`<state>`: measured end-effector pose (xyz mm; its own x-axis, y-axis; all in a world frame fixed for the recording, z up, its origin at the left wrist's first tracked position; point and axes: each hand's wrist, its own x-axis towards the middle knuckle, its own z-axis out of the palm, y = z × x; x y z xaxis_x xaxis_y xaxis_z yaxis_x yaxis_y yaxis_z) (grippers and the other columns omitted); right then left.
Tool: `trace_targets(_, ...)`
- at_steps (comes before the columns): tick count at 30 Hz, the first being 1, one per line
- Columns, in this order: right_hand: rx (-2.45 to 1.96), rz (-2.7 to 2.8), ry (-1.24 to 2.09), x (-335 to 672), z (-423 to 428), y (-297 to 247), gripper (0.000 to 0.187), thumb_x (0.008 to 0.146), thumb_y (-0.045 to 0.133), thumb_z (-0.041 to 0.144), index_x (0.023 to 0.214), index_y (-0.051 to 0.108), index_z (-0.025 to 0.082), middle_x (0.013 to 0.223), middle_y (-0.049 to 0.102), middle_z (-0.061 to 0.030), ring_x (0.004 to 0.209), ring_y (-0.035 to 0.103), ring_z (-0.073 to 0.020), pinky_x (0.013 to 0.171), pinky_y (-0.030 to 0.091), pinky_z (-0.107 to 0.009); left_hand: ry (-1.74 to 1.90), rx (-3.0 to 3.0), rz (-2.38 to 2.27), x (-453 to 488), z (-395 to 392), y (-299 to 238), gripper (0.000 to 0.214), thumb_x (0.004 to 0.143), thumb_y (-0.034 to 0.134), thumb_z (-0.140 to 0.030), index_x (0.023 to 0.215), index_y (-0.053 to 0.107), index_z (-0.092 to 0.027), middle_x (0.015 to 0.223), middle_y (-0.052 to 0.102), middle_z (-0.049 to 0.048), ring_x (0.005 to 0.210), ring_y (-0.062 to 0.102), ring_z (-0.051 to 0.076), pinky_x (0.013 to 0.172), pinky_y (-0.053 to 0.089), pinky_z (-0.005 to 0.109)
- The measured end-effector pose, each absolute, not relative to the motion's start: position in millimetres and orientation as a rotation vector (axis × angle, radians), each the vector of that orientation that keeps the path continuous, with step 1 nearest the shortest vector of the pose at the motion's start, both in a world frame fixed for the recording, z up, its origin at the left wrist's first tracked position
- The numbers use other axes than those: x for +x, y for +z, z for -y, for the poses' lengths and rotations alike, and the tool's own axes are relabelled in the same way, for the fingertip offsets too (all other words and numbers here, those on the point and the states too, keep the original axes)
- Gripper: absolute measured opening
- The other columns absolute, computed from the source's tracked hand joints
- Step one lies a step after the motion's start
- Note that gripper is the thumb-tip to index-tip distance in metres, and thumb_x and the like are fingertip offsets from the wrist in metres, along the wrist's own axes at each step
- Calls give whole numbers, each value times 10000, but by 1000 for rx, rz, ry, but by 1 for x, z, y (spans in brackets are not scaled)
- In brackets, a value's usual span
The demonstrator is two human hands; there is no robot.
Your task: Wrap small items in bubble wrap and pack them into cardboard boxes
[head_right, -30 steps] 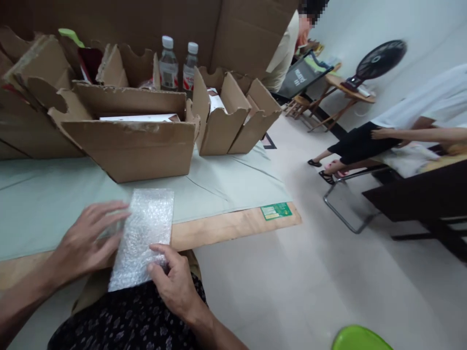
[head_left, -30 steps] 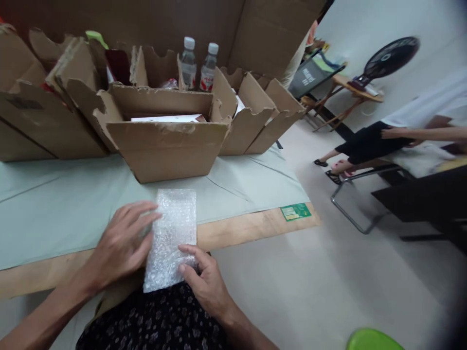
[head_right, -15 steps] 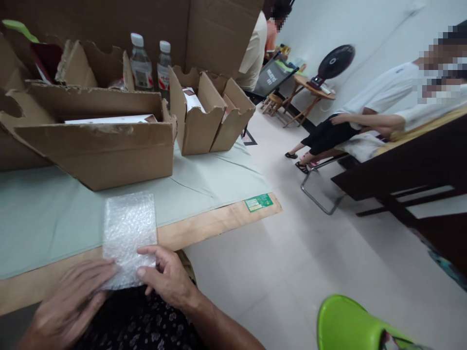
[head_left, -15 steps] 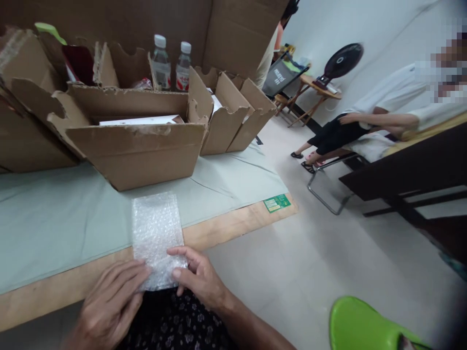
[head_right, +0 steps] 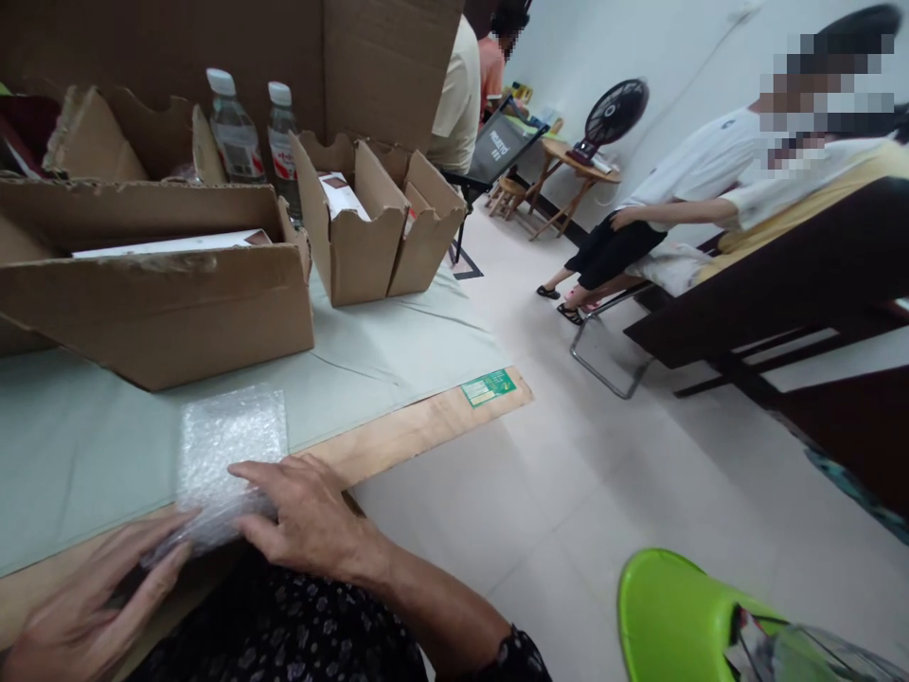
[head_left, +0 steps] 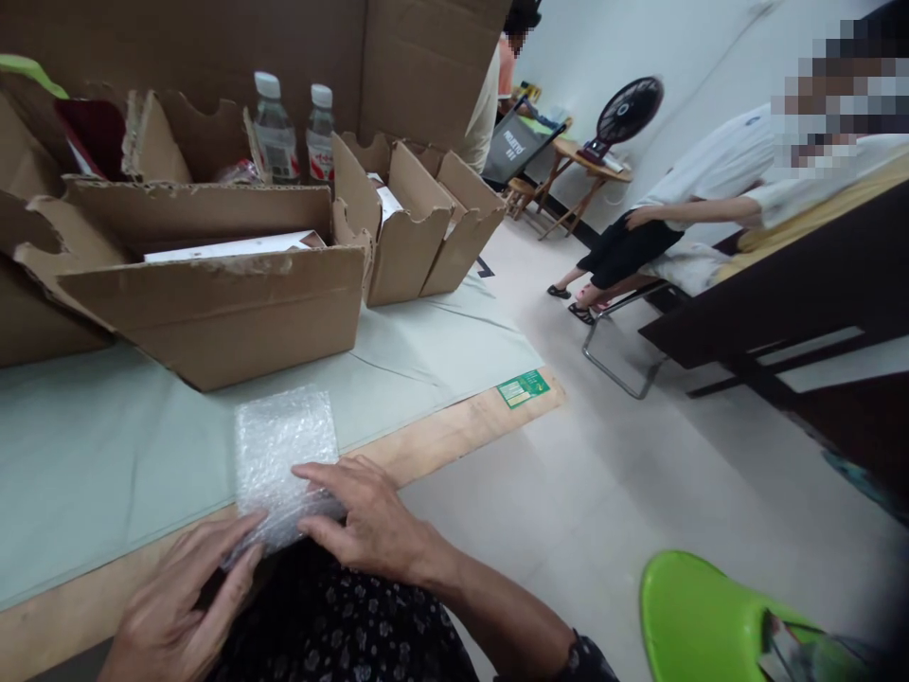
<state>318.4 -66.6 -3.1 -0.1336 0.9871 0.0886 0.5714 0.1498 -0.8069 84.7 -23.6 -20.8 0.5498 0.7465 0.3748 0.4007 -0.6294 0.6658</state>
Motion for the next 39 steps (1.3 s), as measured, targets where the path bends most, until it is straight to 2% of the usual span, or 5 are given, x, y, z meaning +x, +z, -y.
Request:
trace_targets(7,-1539,1735,861,321,64,8,341,899,726,230,1240,723,220,1193,792,-43,1079,728,-180,1047,505,-341,769,2116,-1193,76,31,-30,347,957,609,-505,1254,664,-335,1199,743,10,1030,748,231,599,626,245)
trace_targets(15,-1631,1690,810,318,60,1,378,920,704,301,1295,697,254,1262,765,-63,1118,720,-222,1031,547,-414,918,2197,-1227,103,21,-10,246,984,596,-358,1167,686,-219,955,751,29,787,718,179,815,613,315)
trace_targets(21,-1539,1606,674,331,63,-6,342,947,667,247,1287,673,214,937,764,-37,756,684,-164,754,596,-341,874,2227,-1308,110,12,-9,279,968,597,-232,1224,675,-150,896,760,46,710,692,157,745,606,297)
trace_targets(30,-1382,2239,163,328,76,2,291,969,658,256,1256,651,208,1326,707,-110,1256,609,-297,1004,473,-483,858,2310,-1294,112,7,-8,299,963,610,-197,1257,643,-154,863,736,30,651,653,146,705,604,301)
trace_targets(39,-1322,2191,524,336,49,7,274,1040,520,211,1243,703,215,1169,786,-75,1039,709,-233,915,505,-439,827,2492,-1006,91,15,7,311,933,667,-202,1243,659,-205,1318,678,135,1235,620,304,1041,511,489)
